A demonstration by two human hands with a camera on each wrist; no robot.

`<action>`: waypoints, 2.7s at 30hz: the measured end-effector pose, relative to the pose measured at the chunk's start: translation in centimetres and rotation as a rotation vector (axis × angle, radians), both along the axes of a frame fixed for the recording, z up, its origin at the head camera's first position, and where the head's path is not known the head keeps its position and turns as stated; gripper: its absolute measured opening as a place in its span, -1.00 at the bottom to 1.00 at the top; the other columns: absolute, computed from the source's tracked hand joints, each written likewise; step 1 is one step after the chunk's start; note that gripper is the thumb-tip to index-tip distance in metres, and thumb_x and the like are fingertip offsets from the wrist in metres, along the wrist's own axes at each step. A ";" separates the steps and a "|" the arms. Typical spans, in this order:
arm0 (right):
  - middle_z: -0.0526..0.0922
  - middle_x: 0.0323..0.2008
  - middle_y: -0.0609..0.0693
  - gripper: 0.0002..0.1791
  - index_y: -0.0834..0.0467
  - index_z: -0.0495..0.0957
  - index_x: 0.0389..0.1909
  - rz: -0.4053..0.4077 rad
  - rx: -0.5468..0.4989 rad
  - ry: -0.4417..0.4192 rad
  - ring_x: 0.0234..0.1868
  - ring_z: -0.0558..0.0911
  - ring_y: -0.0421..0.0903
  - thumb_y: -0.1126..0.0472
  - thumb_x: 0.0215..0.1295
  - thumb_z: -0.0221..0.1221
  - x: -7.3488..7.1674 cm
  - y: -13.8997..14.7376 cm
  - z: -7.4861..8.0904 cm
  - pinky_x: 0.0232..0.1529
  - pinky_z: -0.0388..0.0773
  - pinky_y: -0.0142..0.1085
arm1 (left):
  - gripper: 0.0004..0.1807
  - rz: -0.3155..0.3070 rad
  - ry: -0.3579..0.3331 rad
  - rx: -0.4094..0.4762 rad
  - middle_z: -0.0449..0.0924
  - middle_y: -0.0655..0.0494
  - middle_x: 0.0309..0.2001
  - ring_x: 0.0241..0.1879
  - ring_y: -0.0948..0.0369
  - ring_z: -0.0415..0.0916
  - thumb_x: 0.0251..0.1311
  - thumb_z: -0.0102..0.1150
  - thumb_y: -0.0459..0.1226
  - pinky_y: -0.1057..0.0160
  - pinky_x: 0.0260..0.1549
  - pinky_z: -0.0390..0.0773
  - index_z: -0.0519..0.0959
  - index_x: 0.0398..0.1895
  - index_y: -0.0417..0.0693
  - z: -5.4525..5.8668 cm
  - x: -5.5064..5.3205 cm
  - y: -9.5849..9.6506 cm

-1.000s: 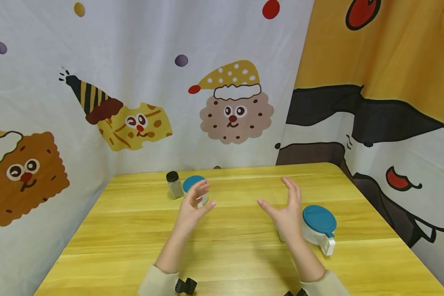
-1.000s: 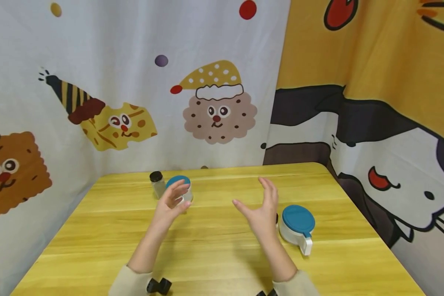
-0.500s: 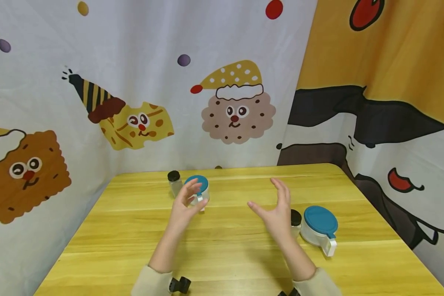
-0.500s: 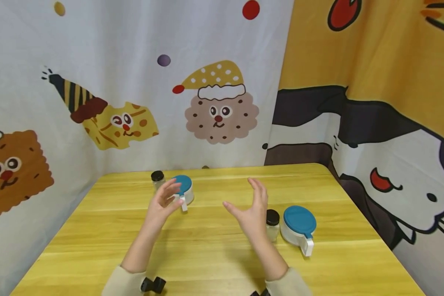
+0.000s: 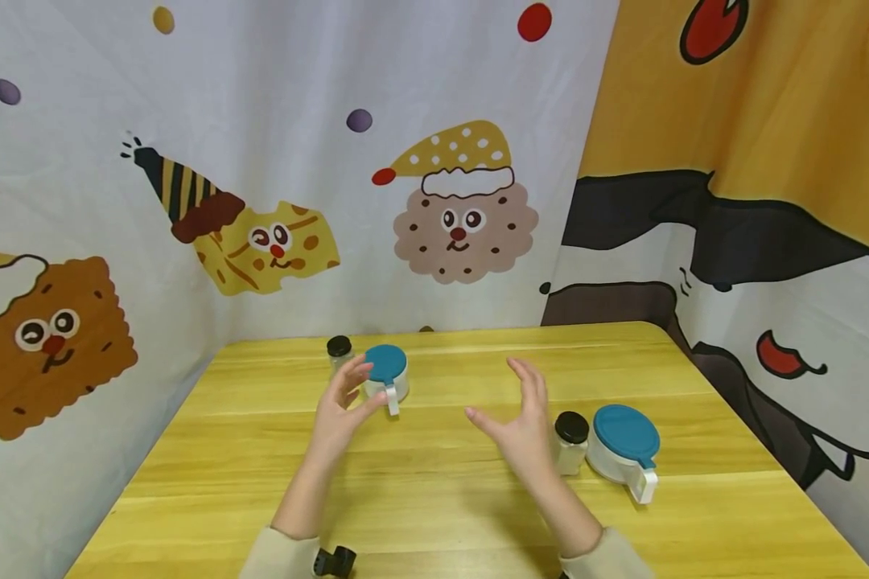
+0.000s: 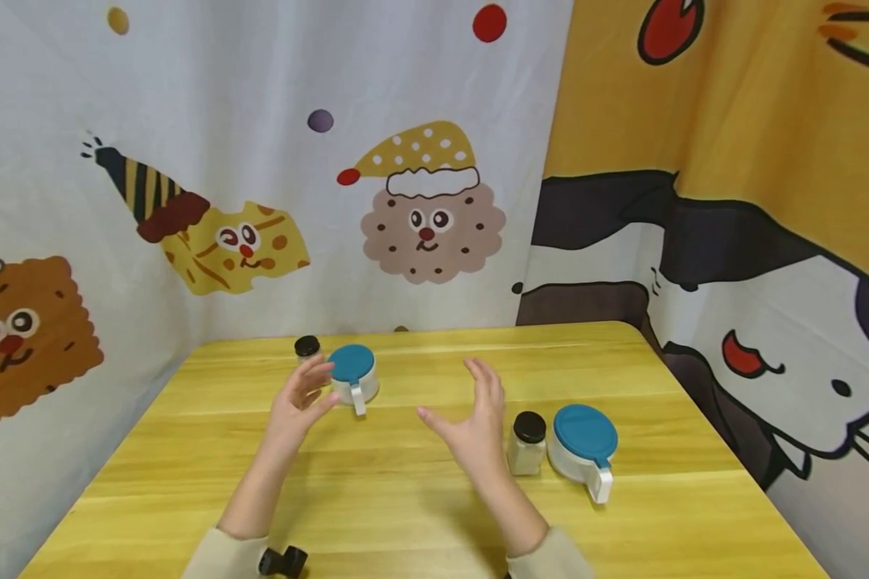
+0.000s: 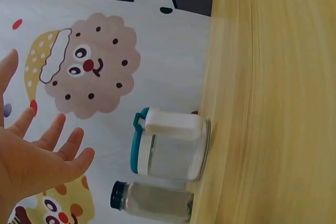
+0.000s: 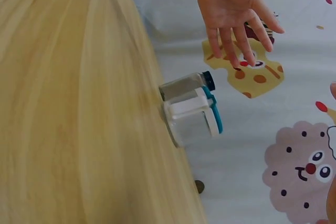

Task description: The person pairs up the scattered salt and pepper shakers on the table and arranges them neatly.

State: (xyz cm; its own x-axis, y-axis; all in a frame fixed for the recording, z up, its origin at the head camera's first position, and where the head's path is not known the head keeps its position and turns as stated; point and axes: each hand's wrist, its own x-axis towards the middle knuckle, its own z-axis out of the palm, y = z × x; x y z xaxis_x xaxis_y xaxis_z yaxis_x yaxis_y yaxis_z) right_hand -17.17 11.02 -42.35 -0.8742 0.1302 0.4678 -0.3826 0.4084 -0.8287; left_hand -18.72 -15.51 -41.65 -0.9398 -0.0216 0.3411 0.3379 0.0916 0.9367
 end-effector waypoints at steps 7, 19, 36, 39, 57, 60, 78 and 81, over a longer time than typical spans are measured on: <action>0.10 0.38 -0.04 0.05 -0.01 0.20 0.39 0.039 -0.016 -0.028 0.37 0.12 0.11 -0.05 -0.16 0.52 0.1 -1.2 -0.3 0.23 0.08 0.24 | -0.33 0.029 -0.009 0.003 0.36 -0.25 0.24 0.22 -0.09 0.26 0.12 0.32 -0.41 -0.17 0.21 0.13 0.32 0.32 -0.08 0.0 -0.3 -0.8; 0.11 0.39 -0.04 0.05 -0.04 0.20 0.39 0.061 -0.008 -0.040 0.36 0.13 0.10 -0.03 -0.16 0.53 -0.2 -2.7 -0.7 0.24 0.08 0.22 | -0.32 0.067 -0.045 0.021 0.38 -0.12 0.22 0.23 -0.01 0.26 0.14 0.30 -0.41 -0.14 0.24 0.11 0.29 0.34 -0.08 -0.2 -0.5 -1.7; 0.15 0.37 0.00 0.05 0.03 0.20 0.39 0.071 0.006 -0.049 0.34 0.18 0.08 -0.03 -0.17 0.53 -1.1 -4.2 -1.6 0.23 0.12 0.20 | -0.30 0.104 -0.098 0.021 0.37 -0.07 0.24 0.25 -0.03 0.25 0.15 0.33 -0.33 -0.08 0.25 0.13 0.27 0.36 -0.06 -0.6 -1.3 -2.2; 0.15 0.37 0.00 0.05 0.03 0.20 0.39 0.083 -0.003 -0.053 0.34 0.17 0.09 -0.04 -0.16 0.52 -1.2 -4.4 -1.6 0.23 0.12 0.21 | -0.29 0.109 -0.102 0.022 0.37 -0.07 0.24 0.25 -0.03 0.25 0.14 0.33 -0.35 -0.07 0.25 0.13 0.26 0.36 -0.09 -0.9 -1.4 -2.5; 0.15 0.37 0.06 0.08 0.02 0.17 0.40 0.094 0.019 -0.076 0.34 0.18 0.10 -0.09 -0.15 0.51 -2.2 -5.1 -2.0 0.23 0.15 0.19 | -0.27 0.153 -0.074 -0.043 0.32 -0.17 0.28 0.27 -0.05 0.22 0.15 0.33 -0.30 -0.09 0.23 0.12 0.25 0.38 -0.14 -1.3 -2.7 -4.4; 0.14 0.38 0.11 0.08 0.03 0.15 0.41 0.099 0.018 -0.082 0.35 0.17 0.12 -0.05 -0.15 0.51 -2.3 -5.2 -2.0 0.23 0.14 0.19 | -0.26 0.163 -0.072 -0.064 0.31 -0.17 0.29 0.27 -0.06 0.21 0.15 0.34 -0.28 -0.10 0.22 0.12 0.24 0.38 -0.15 -1.5 -3.0 -4.7; 0.16 0.36 0.04 0.10 0.06 0.11 0.42 0.128 0.056 -0.103 0.33 0.21 0.07 -0.07 -0.12 0.50 -3.3 -6.4 -2.2 0.24 0.21 0.07 | -0.23 0.211 -0.082 -0.138 0.29 -0.15 0.30 0.29 -0.08 0.17 0.16 0.34 -0.24 -0.12 0.21 0.13 0.22 0.40 -0.14 -1.9 -5.0 -6.7; 0.17 0.35 0.05 0.10 0.08 0.11 0.42 0.133 0.058 -0.099 0.33 0.22 0.08 -0.07 -0.12 0.50 -3.6 -6.6 -2.1 0.24 0.21 0.08 | -0.23 0.211 -0.092 -0.149 0.28 -0.15 0.31 0.29 -0.09 0.16 0.16 0.34 -0.22 -0.11 0.22 0.13 0.21 0.41 -0.11 -2.1 -5.3 -6.9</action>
State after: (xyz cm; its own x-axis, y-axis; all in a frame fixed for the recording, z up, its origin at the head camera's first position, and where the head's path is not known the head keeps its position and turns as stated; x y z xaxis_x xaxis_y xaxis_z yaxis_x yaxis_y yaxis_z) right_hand -20.77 4.46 -44.41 -0.9242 -0.0149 0.3817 -0.3542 0.4079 -0.8415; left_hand -24.00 -22.39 -43.70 -0.9470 -0.1760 0.2686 0.2108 0.2901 0.9335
